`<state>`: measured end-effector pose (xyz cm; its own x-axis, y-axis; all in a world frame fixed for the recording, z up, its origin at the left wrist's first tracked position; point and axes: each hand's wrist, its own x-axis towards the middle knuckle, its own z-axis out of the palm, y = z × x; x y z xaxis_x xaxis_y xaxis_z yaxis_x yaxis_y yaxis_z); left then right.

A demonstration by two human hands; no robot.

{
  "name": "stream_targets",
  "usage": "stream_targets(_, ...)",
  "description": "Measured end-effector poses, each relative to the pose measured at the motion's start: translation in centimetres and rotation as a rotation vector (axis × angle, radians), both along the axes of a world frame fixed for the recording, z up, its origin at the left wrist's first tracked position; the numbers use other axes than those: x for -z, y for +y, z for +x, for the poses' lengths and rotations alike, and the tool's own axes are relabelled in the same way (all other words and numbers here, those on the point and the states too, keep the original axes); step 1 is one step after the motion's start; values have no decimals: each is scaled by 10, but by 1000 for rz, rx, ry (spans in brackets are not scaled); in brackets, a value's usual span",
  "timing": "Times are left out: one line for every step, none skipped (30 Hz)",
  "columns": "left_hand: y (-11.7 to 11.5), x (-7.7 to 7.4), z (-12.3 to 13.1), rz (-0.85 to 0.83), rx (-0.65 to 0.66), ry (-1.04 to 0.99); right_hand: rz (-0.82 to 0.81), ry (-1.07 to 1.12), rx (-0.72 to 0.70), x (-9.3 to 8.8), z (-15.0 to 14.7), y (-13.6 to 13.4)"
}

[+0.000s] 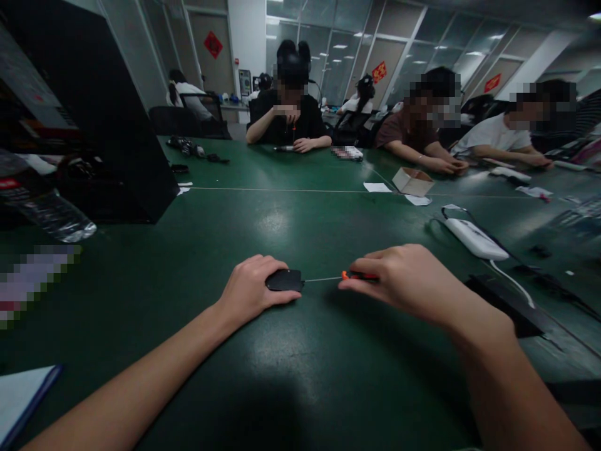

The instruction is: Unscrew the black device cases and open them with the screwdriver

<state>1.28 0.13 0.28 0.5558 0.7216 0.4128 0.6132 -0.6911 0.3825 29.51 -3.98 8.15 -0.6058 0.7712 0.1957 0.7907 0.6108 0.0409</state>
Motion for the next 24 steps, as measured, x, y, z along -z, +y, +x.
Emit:
stream_targets(0, 0, 0, 3, -2, 4, -86, 29, 3, 1, 1, 1)
stream_targets(0, 0, 1, 8, -3, 7, -168, 64, 4, 2, 2, 3)
stream_targets(0, 0, 1, 12, -2, 10, -241, 101, 2, 4, 4, 7)
stream_targets(0, 0, 1, 14, 0, 13, -304, 135, 1, 7, 6, 10)
stream_targets(1, 0, 1, 13, 2, 14, -352, 163, 2, 9, 9, 15)
stream_targets(1, 0, 0, 11, 5, 11, -386, 179, 2, 11, 12, 19)
stream_targets(1, 1, 0, 9, 8, 7, -405, 185, 5, 14, 14, 24)
stream_targets(1, 1, 0, 6, 11, 0, -410, 181, 8, 18, 16, 28)
stream_targets(1, 1, -1, 1, 13, -7, -410, 169, 10, 22, 17, 33)
stream_targets(1, 1, -1, -2, 16, -14, -407, 157, 11, 26, 17, 37)
stream_targets(1, 1, -2, -5, 19, -21, -405, 145, 9, 31, 15, 40)
stream_targets(1, 1, -2, -8, 20, -28, -404, 137, 2, 37, 13, 43)
stream_targets(1, 1, -2, -12, 22, -36, -401, 135, -8, 42, 10, 46)
stream_targets(1, 1, -3, -14, 25, -45, -393, 137, -20, 47, 8, 48)
stream_targets(1, 2, -3, -16, 29, -55, -378, 142, -32, 52, 5, 50)
stream_targets(1, 2, -3, -19, 33, -65, -360, 147, -42, 57, 3, 51)
stream_targets(1, 2, -3, -23, 38, -74, -342, 153, -51, 60, 1, 52)
stream_targets(0, 2, -3, -28, 42, -82, -330, 157, -56, 63, 0, 52)
stream_targets(0, 2, -3, -34, 45, -90, -324, 159, -59, 66, -1, 53)
stream_targets(0, 2, -3, -41, 46, -97, -323, 158, -62, 68, -2, 53)
stream_targets(0, 2, -4, -46, 47, -106, -323, 155, -67, 69, -3, 53)
stream_targets(0, 2, -4, -50, 49, -115, -320, 150, -73, 70, -3, 53)
stream_targets(0, 2, -6, -53, 53, -123, -310, 144, -79, 70, -4, 53)
stream_targets(0, 2, -7, -57, 62, -129, -290, 137, -83, 70, -4, 53)
